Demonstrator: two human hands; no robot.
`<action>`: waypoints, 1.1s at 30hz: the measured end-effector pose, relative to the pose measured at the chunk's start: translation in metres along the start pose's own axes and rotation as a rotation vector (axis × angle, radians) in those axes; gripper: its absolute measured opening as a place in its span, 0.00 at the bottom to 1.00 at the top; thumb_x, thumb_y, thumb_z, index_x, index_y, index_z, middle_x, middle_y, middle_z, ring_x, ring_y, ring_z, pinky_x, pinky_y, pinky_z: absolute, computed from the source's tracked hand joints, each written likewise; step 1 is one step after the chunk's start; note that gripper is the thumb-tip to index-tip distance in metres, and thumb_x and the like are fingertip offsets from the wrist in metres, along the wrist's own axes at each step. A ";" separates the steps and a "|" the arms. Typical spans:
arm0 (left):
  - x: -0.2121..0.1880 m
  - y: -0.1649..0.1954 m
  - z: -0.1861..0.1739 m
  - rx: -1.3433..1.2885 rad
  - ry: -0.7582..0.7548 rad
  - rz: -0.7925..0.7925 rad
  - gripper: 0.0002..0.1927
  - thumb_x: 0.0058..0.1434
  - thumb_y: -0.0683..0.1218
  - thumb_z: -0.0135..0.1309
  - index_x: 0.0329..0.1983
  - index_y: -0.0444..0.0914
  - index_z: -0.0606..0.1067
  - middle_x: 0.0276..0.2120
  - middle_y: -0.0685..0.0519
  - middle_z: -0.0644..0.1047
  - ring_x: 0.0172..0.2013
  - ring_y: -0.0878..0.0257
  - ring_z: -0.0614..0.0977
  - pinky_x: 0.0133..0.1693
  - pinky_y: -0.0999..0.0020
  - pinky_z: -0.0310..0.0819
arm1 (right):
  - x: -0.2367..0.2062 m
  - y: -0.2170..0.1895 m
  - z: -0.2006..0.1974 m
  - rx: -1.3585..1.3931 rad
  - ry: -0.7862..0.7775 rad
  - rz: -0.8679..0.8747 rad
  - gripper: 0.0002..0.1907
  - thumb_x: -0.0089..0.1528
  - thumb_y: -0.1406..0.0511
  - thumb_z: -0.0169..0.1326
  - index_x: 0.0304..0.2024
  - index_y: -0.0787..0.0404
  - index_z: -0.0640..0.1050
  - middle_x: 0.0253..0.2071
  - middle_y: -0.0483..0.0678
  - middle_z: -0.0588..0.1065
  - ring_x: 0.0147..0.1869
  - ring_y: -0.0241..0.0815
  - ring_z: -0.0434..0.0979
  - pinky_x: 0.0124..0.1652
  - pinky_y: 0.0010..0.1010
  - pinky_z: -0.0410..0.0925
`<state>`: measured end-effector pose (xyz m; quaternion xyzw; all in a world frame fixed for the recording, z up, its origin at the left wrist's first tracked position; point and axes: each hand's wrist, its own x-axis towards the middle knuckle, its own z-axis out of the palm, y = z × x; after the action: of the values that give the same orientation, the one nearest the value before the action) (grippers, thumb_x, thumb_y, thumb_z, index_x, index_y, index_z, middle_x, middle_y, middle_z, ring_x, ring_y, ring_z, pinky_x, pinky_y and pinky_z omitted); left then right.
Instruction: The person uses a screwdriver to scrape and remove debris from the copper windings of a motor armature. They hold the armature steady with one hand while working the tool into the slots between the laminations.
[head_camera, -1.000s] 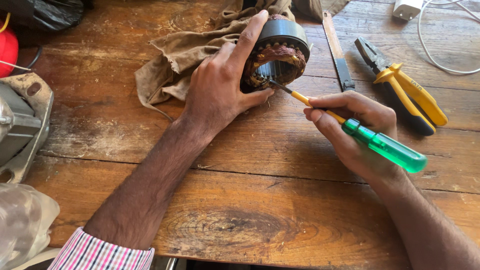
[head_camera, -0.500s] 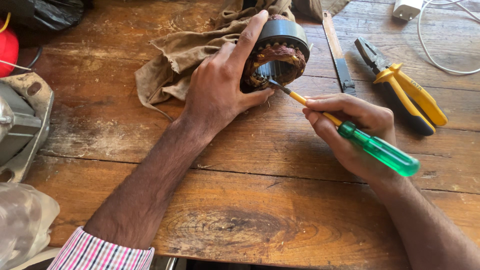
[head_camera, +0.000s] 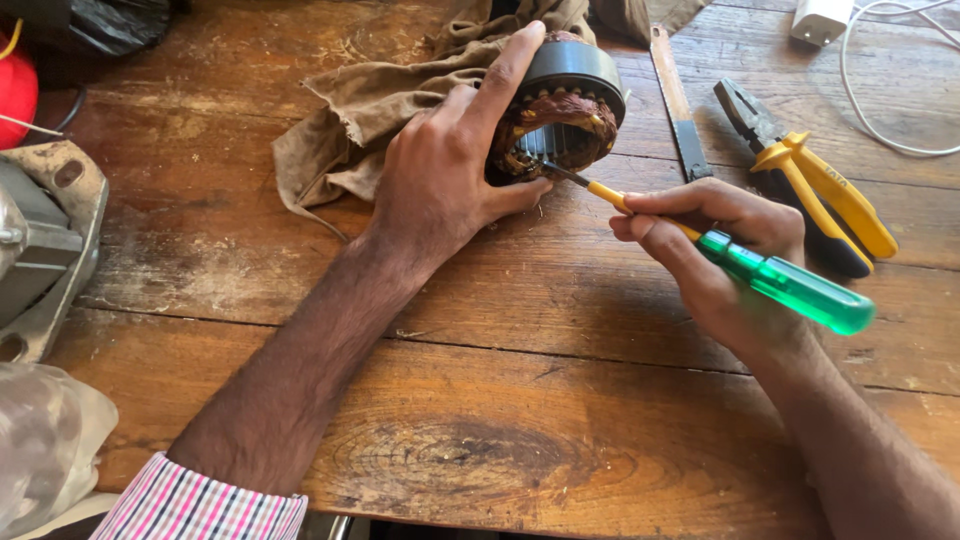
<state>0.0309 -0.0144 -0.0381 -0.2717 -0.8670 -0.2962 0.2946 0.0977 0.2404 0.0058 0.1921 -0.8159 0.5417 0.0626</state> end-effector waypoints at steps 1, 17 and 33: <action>-0.001 0.000 -0.001 0.001 0.000 0.000 0.64 0.52 0.60 0.78 0.79 0.52 0.44 0.44 0.45 0.79 0.43 0.52 0.86 0.50 0.51 0.85 | 0.000 0.000 -0.001 0.003 0.000 0.009 0.07 0.67 0.74 0.56 0.48 0.70 0.80 0.44 0.56 0.83 0.51 0.40 0.85 0.53 0.28 0.78; -0.003 0.001 0.001 -0.005 0.003 0.004 0.64 0.53 0.60 0.78 0.79 0.51 0.43 0.45 0.45 0.80 0.45 0.53 0.86 0.51 0.53 0.86 | -0.007 -0.010 0.004 -0.066 0.015 -0.005 0.08 0.67 0.74 0.56 0.48 0.70 0.80 0.44 0.55 0.83 0.51 0.39 0.85 0.52 0.26 0.78; -0.003 0.002 -0.003 -0.010 -0.001 0.003 0.63 0.55 0.58 0.77 0.79 0.52 0.44 0.45 0.47 0.79 0.45 0.53 0.86 0.50 0.54 0.86 | -0.010 -0.012 0.007 -0.122 0.013 -0.012 0.08 0.66 0.73 0.57 0.48 0.69 0.81 0.44 0.53 0.83 0.50 0.35 0.84 0.50 0.21 0.76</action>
<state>0.0351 -0.0159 -0.0373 -0.2746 -0.8653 -0.2999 0.2930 0.1117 0.2323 0.0102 0.1893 -0.8458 0.4918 0.0829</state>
